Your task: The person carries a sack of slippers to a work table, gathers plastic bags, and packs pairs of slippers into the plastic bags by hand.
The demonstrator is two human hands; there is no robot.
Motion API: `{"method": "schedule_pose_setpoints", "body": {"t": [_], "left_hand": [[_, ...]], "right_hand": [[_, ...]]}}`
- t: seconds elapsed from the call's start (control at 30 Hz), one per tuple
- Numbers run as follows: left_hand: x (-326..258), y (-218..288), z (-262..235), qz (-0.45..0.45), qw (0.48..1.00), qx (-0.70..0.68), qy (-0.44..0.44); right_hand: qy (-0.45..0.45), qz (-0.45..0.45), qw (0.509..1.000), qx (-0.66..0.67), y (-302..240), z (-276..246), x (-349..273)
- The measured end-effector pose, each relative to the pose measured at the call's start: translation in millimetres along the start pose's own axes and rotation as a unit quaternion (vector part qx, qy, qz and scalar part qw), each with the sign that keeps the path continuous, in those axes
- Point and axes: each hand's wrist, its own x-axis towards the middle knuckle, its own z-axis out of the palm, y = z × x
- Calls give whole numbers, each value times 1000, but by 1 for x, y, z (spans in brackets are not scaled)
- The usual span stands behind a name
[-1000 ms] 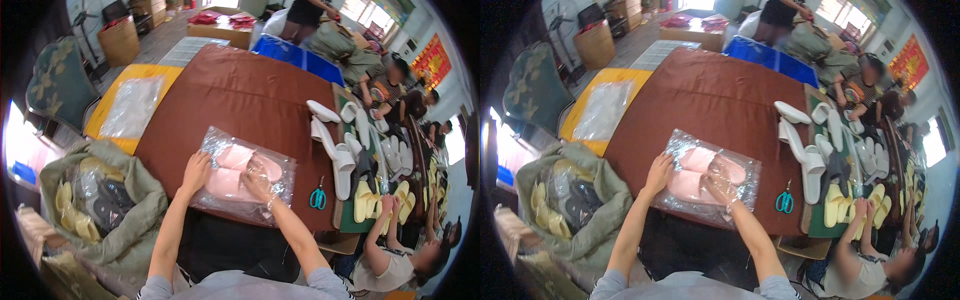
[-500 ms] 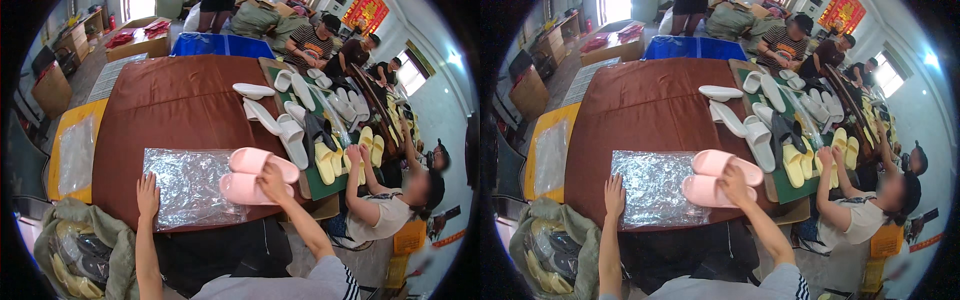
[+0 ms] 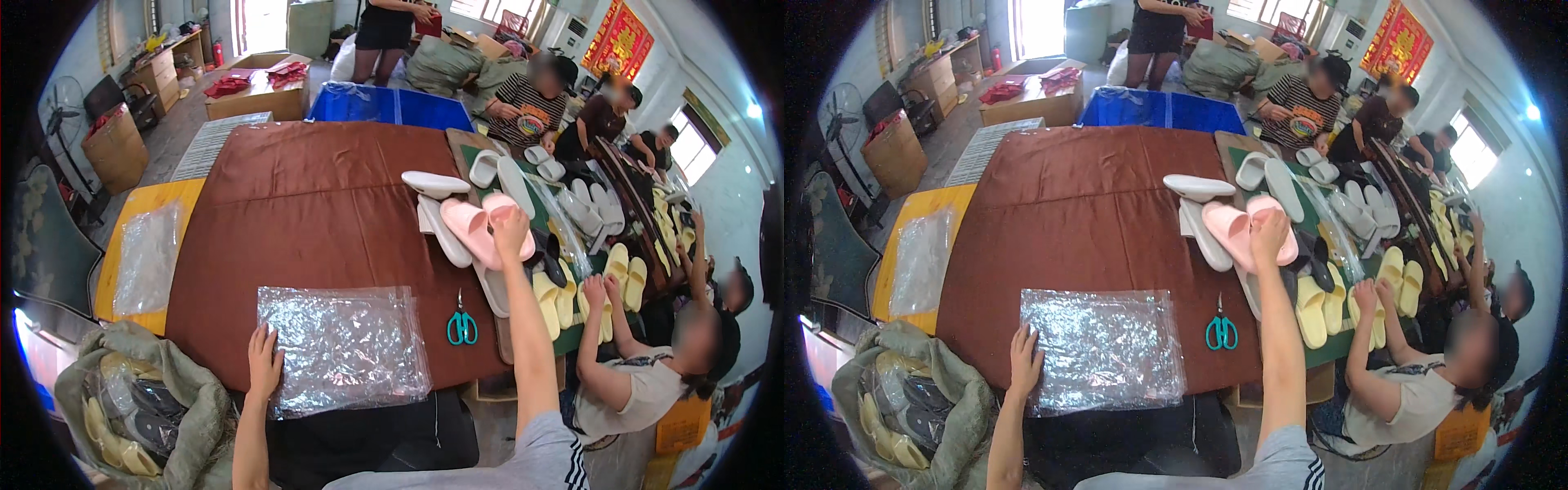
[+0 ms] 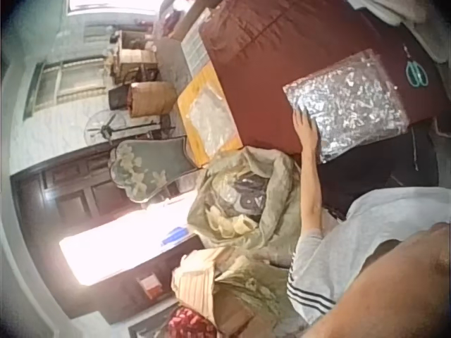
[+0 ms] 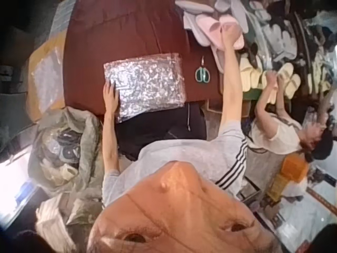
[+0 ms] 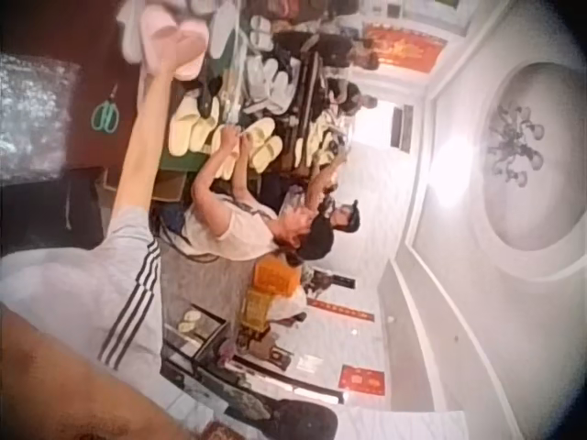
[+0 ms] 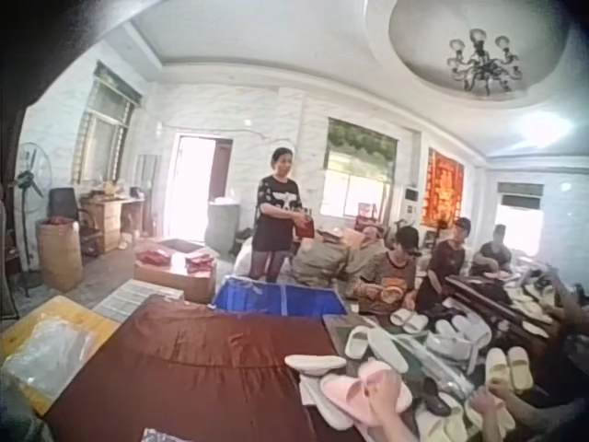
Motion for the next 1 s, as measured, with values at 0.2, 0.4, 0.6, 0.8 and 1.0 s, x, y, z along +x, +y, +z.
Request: {"method": "schedule_pose_setpoints", "body": {"t": [0.2,0.4,0.6,0.8,1.0], "left_hand": [[-8,-1,-9,-18,999,36,6],[6,-13,-2,43,993,82,75],[13,0,-16,64,978,192,56],[-2,9,10,48,986,156,17],[-7,3,19,51,978,202,6]], "right_hand": [[-187,-331,888,257,-198,-20,-166],[-405,-434,802,61,-221,27,-292],[-385,-379,842,-4,-173,18,-280],[-375,-428,806,166,-238,-35,-325],[-299,-352,873,154,-176,-82,-350]]}}
